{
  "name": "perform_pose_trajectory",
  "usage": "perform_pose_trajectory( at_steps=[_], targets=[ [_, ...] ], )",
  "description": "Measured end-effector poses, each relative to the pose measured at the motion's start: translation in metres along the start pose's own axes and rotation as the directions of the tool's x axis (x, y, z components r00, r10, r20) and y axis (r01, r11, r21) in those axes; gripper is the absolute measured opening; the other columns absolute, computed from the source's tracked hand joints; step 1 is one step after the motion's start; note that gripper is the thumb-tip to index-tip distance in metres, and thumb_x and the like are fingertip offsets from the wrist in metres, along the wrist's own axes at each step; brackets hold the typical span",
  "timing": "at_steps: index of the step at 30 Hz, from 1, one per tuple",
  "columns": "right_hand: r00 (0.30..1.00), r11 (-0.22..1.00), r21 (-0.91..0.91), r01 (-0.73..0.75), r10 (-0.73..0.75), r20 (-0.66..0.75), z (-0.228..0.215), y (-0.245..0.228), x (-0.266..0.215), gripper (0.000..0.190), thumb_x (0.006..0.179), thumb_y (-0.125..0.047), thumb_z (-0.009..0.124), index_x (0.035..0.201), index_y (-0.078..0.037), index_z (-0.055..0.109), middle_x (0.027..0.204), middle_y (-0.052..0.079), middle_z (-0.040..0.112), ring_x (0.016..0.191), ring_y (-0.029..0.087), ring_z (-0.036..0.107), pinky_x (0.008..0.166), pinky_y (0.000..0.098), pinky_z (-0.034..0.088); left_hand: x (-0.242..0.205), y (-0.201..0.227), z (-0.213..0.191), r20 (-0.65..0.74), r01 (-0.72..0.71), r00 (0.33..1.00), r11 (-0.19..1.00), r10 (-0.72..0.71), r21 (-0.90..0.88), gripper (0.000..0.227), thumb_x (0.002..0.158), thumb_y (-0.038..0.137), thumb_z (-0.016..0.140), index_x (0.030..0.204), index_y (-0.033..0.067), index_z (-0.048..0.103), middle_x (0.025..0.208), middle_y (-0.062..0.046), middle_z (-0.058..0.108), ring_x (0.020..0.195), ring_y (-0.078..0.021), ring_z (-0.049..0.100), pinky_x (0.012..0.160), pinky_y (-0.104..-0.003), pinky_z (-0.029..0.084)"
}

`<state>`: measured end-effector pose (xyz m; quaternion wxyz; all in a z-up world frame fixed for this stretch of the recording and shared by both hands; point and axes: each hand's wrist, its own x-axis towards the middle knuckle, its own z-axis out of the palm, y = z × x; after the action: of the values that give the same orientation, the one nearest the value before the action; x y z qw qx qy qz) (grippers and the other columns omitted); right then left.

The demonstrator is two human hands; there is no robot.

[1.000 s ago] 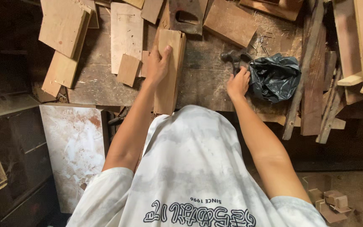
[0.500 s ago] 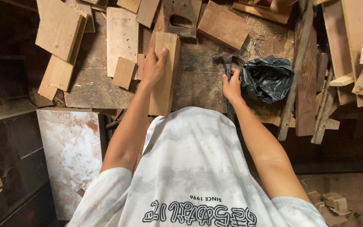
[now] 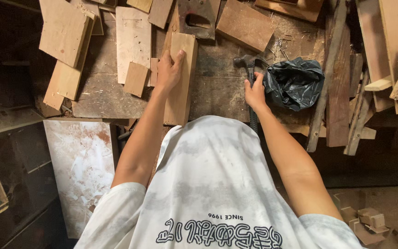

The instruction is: The person assembles a small wooden box by nailing together several wooden planks. They use a hammer to drive nails into the wood, repeatedly adjusting the pieces to form the box structure.

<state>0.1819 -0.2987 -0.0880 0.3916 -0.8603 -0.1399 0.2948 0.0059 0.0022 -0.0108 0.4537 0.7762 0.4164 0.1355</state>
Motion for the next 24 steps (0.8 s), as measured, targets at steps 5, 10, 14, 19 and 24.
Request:
perform_pose_trajectory(
  at_steps=[5, 10, 14, 19, 24],
  targets=[
    [1.000, 1.000, 0.009, 0.022, -0.022, -0.006, 0.000, 0.002, 0.001, 0.049, 0.103, -0.024, 0.061, 0.142, -0.004, 0.037, 0.111, 0.023, 0.068, 0.099, 0.035, 0.070, 0.088, 0.0442, 0.052, -0.001, 0.002, -0.003, 0.004, 0.060, 0.998, 0.995, -0.061, 0.075, 0.065, 0.099, 0.061, 0.057, 0.094, -0.0030, 0.057, 0.079, -0.020, 0.063, 0.072, -0.0293, 0.061, 0.067, -0.045, 0.048],
    [1.000, 1.000, 0.012, -0.005, 0.005, -0.008, 0.002, 0.008, 0.004, 0.050, 0.101, -0.024, 0.062, 0.141, -0.003, 0.039, 0.112, 0.023, 0.069, 0.100, 0.034, 0.070, 0.087, 0.0431, 0.052, -0.003, 0.001, -0.002, 0.014, 0.063, 0.998, 0.997, -0.064, 0.044, 0.064, 0.099, 0.061, 0.059, 0.090, -0.0029, 0.055, 0.076, -0.019, 0.062, 0.071, -0.0281, 0.059, 0.067, -0.043, 0.049],
    [0.998, 0.999, -0.001, 0.054, -0.054, -0.025, 0.003, 0.010, 0.004, 0.047, 0.102, -0.023, 0.063, 0.140, -0.003, 0.042, 0.111, 0.022, 0.070, 0.100, 0.032, 0.070, 0.087, 0.0424, 0.052, -0.003, 0.002, 0.000, 0.005, 0.038, 0.999, 0.999, -0.038, 0.005, 0.062, 0.100, 0.059, 0.060, 0.088, -0.0021, 0.053, 0.075, -0.017, 0.060, 0.071, -0.0264, 0.057, 0.067, -0.042, 0.048],
    [1.000, 1.000, 0.003, 0.008, -0.008, -0.003, 0.003, 0.008, 0.004, 0.047, 0.102, -0.023, 0.062, 0.140, -0.004, 0.042, 0.103, 0.019, 0.069, 0.092, 0.031, 0.069, 0.083, 0.0426, 0.052, -0.006, 0.006, -0.006, 0.046, 0.089, 0.995, 0.996, -0.089, 0.011, 0.061, 0.100, 0.059, 0.059, 0.090, -0.0012, 0.054, 0.075, -0.017, 0.059, 0.071, -0.0242, 0.056, 0.066, -0.041, 0.048],
    [1.000, 1.000, 0.019, 0.023, -0.023, -0.005, 0.002, 0.011, 0.005, 0.040, 0.102, -0.022, 0.063, 0.134, -0.003, 0.047, 0.093, 0.016, 0.070, 0.079, 0.026, 0.069, 0.070, 0.0402, 0.053, -0.005, 0.008, -0.005, 0.022, 0.013, 1.000, 1.000, -0.012, -0.020, 0.059, 0.101, 0.056, 0.060, 0.092, -0.0022, 0.056, 0.076, -0.015, 0.062, 0.073, -0.0227, 0.059, 0.067, -0.040, 0.048]
  ],
)
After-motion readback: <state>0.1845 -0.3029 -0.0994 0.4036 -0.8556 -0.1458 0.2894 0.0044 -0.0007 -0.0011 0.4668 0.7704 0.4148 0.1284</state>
